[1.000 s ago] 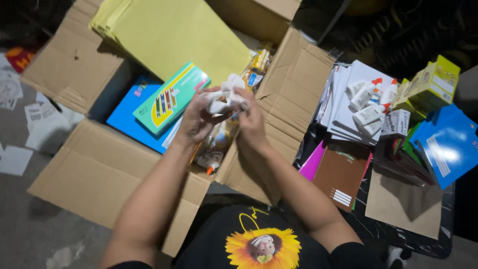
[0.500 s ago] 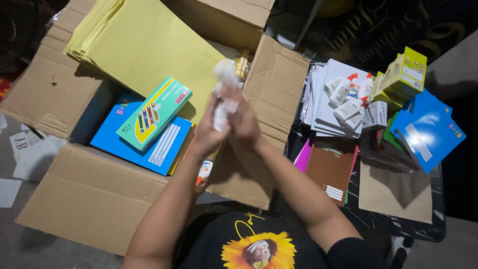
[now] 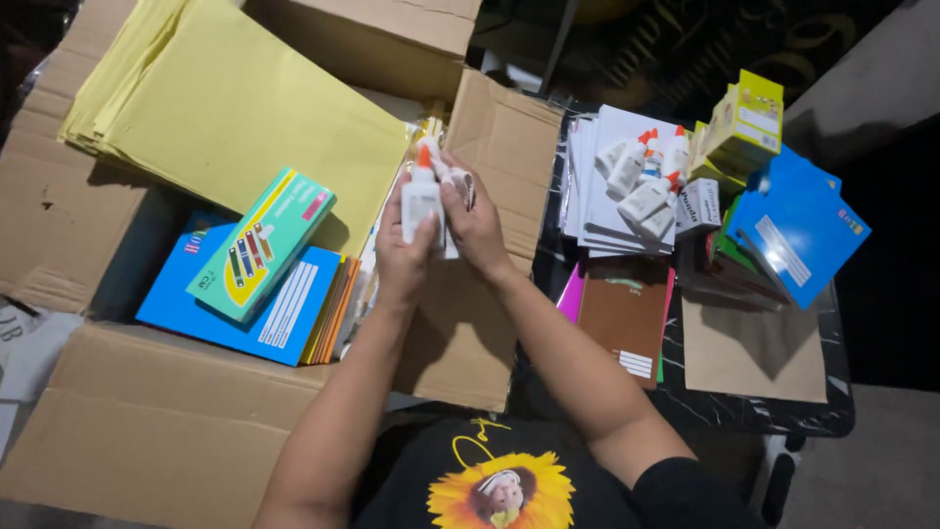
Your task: Unpacking various stationery items from a cardboard box and organizing them on a table, including wiping some items down with a cloth.
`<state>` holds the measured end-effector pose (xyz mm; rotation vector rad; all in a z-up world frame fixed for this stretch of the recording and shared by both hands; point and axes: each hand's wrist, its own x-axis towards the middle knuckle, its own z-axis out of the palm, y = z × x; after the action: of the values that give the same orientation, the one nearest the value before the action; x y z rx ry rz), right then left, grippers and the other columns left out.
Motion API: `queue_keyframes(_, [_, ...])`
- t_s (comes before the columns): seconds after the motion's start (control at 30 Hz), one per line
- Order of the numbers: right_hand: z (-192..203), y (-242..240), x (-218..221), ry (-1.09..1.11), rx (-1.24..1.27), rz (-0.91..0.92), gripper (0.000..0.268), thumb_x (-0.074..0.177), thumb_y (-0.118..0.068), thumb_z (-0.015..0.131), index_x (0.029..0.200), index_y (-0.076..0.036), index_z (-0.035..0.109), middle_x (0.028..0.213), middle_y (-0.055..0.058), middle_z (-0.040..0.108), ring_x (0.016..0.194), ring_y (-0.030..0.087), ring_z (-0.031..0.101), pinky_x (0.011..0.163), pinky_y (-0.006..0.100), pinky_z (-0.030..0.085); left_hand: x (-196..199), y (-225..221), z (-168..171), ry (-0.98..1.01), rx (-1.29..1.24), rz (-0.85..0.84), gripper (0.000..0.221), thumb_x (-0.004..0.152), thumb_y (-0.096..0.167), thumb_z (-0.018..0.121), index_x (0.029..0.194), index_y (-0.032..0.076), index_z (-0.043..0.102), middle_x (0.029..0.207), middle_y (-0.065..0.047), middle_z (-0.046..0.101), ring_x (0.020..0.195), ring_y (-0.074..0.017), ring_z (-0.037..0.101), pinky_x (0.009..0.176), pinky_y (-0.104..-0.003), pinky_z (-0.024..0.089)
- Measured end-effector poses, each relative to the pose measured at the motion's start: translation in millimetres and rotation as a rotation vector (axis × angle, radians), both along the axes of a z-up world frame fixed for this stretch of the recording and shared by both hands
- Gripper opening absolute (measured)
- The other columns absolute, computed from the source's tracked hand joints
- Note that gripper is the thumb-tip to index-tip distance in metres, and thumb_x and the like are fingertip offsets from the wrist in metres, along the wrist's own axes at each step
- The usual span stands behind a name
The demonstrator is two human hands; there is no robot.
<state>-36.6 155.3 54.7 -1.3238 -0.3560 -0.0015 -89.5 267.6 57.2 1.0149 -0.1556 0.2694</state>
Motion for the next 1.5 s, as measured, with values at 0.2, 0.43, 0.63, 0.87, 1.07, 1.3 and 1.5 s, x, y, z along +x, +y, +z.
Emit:
queue_keyframes(0.2, [-23,-7,23,0.088,-0.259,-0.498,0.030,0.108,-0.026,0.068,0.111,0.003,0.060,0.091,0.012,0.068,0.080,0.020,0.062,0.071,0.035,0.053,12,-37,-21,0.237,-0.596,0.019,0.046,0.108,0.034,0.056,0.133,-0.005,0.057,0.124,-0.016,0.068,0.111,-0.0224,0.068,0.097,-0.035,0.058])
queue_keyframes(0.43, [-7,0,-27,-0.686,-0.493,-0.455,0.045,0.100,-0.014,0.059,0.138,0.006,0.046,0.132,0.026,0.056,0.124,0.036,0.057,0.105,0.043,0.046,38,-22,-79,0.396,-0.478,0.007,0.032,0.107,0.030,0.054,0.134,0.012,0.056,0.122,-0.007,0.065,0.110,-0.0176,0.064,0.091,-0.034,0.052])
queue_keyframes(0.63, [12,-9,11,-0.173,-0.217,-0.152,0.063,0.093,-0.008,0.051,0.154,-0.011,0.035,0.149,0.018,0.047,0.140,0.038,0.048,0.114,0.042,0.049,51,-27,-84,0.272,-0.011,-0.043,0.044,0.109,0.024,0.048,0.149,0.007,0.048,0.139,-0.009,0.061,0.122,-0.0178,0.061,0.106,-0.034,0.050])
queue_keyframes(0.87, [18,-13,-12,-0.669,-0.879,-0.388,0.036,0.102,-0.016,0.060,0.137,-0.010,0.067,0.153,0.009,0.056,0.151,0.038,0.037,0.121,0.048,0.039,79,-14,-139,0.214,0.262,-0.003,0.047,0.106,0.018,0.045,0.150,0.004,0.043,0.139,-0.013,0.061,0.121,-0.0203,0.061,0.101,-0.033,0.051])
queue_keyframes(1.07, [24,-37,51,-0.524,-0.911,-0.418,0.020,0.099,-0.028,0.070,0.104,-0.010,0.079,0.121,0.005,0.073,0.119,0.030,0.061,0.103,0.045,0.053,51,-22,-68,-0.042,0.423,-0.140,0.039,0.111,0.024,0.052,0.142,0.001,0.056,0.127,-0.009,0.067,0.115,-0.0147,0.061,0.099,-0.029,0.049])
queue_keyframes(1.3, [-31,-71,96,0.421,0.108,-0.481,0.051,0.113,-0.038,0.062,0.114,0.012,0.057,0.092,0.019,0.067,0.082,0.032,0.068,0.071,0.047,0.057,52,-44,-82,0.215,0.244,-0.104,0.044,0.111,0.038,0.053,0.115,0.000,0.073,0.096,0.001,0.069,0.086,-0.0058,0.060,0.076,-0.022,0.052])
queue_keyframes(1.5, [4,-43,-13,-0.593,-0.818,-0.615,0.051,0.094,-0.003,0.059,0.145,-0.006,0.058,0.134,0.015,0.070,0.126,0.032,0.063,0.113,0.048,0.045,82,-61,-133,0.232,-0.106,0.003,0.045,0.113,0.042,0.044,0.121,0.003,0.066,0.101,-0.004,0.070,0.085,-0.0105,0.064,0.073,-0.026,0.054])
